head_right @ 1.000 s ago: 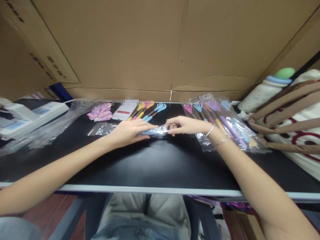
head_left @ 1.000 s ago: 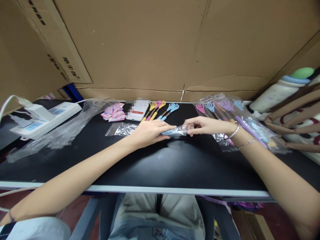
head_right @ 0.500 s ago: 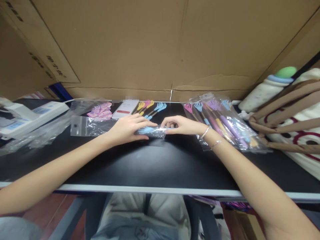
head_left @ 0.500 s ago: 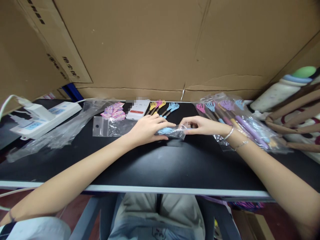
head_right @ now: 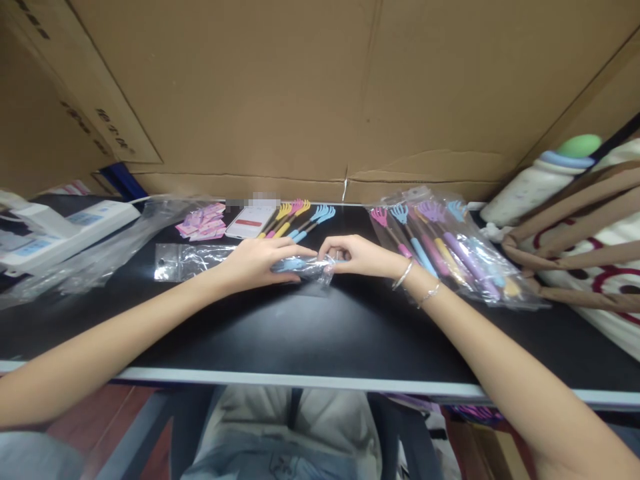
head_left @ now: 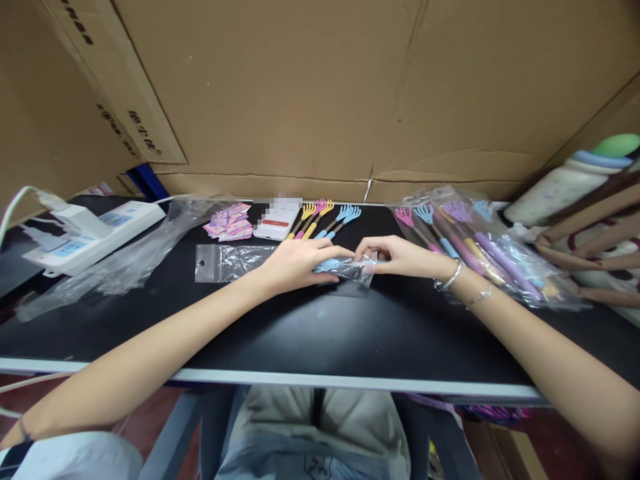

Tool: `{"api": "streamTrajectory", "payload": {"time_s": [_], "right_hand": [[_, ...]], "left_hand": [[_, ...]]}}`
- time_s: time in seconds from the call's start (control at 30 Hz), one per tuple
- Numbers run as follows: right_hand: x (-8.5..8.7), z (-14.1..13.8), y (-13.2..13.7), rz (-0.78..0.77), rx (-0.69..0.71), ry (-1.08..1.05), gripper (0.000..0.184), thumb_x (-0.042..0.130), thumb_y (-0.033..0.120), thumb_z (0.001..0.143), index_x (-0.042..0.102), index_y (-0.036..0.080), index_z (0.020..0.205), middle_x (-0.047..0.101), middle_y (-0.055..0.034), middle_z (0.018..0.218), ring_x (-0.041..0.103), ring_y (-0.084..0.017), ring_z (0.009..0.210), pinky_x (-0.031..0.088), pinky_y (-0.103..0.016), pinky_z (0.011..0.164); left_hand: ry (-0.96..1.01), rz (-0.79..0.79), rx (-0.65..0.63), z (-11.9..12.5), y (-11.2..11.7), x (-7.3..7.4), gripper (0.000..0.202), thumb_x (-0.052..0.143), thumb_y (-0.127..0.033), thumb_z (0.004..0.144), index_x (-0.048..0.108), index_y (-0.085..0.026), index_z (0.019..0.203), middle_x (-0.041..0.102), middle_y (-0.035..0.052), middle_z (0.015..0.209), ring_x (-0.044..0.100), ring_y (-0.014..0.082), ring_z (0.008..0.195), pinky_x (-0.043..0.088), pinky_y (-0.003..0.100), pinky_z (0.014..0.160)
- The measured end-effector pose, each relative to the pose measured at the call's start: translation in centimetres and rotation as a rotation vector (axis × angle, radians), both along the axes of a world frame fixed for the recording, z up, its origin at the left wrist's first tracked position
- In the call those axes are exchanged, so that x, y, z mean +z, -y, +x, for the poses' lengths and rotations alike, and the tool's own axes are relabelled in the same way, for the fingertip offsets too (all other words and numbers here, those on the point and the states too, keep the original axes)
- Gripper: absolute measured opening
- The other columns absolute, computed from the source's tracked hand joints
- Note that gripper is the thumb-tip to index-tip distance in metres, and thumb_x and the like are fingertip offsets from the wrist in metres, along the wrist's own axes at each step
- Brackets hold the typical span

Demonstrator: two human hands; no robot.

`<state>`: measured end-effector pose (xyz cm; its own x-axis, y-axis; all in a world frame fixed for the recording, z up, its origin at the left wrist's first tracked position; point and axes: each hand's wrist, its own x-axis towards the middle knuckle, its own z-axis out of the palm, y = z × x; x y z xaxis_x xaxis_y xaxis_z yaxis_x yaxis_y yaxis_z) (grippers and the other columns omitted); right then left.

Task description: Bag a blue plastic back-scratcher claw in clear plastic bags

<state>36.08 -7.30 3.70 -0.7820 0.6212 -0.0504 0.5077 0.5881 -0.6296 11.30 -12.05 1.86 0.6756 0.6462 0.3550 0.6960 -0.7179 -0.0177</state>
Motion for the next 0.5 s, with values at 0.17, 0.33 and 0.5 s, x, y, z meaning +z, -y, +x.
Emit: {"api": "streamTrajectory", "payload": {"time_s": [0.17, 0.33, 0.5], "right_hand": [[-0.1, -0.1, 0.1, -0.005, -0.001, 0.025, 0.042, 0.060, 0.053, 0.079, 0.061, 0.016, 0.100, 0.060, -0.0025, 0.081, 0.048, -0.014, 0.070, 0.033, -0.026, 0.064], [0.0, 0.0, 0.1, -0.026, 0.017, 0.077, 0.045, 0.059, 0.054, 0.079, 0.059, 0.017, 0.105, 0.054, 0.0004, 0.074, 0.044, -0.012, 0.065, 0.031, -0.025, 0.061], [0.6, 1.0, -0.4, -0.067, 0.063, 0.167, 0.043, 0.059, 0.054, 0.080, 0.058, 0.017, 0.102, 0.049, 0.0019, 0.072, 0.042, -0.012, 0.065, 0.030, -0.024, 0.059]], "left_hand": [[0.028, -0.001, -0.028, 0.1, -0.1, -0.5, 0.033, 0.057, -0.038, 0.086, 0.056, -0.034, 0.119, 0.069, -0.0034, 0.102, 0.066, 0.0126, 0.087, 0.038, 0.019, 0.061], [0.057, -0.009, -0.006, 0.1, -0.2, -0.4, 0.030, 0.056, -0.037, 0.086, 0.057, -0.034, 0.116, 0.069, -0.0052, 0.107, 0.066, 0.0123, 0.090, 0.039, 0.019, 0.062], [0.049, -0.027, 0.021, -0.2, -0.4, 0.0, 0.031, 0.057, -0.038, 0.086, 0.057, -0.034, 0.117, 0.069, -0.0057, 0.109, 0.065, 0.0125, 0.091, 0.039, 0.018, 0.062]]}}
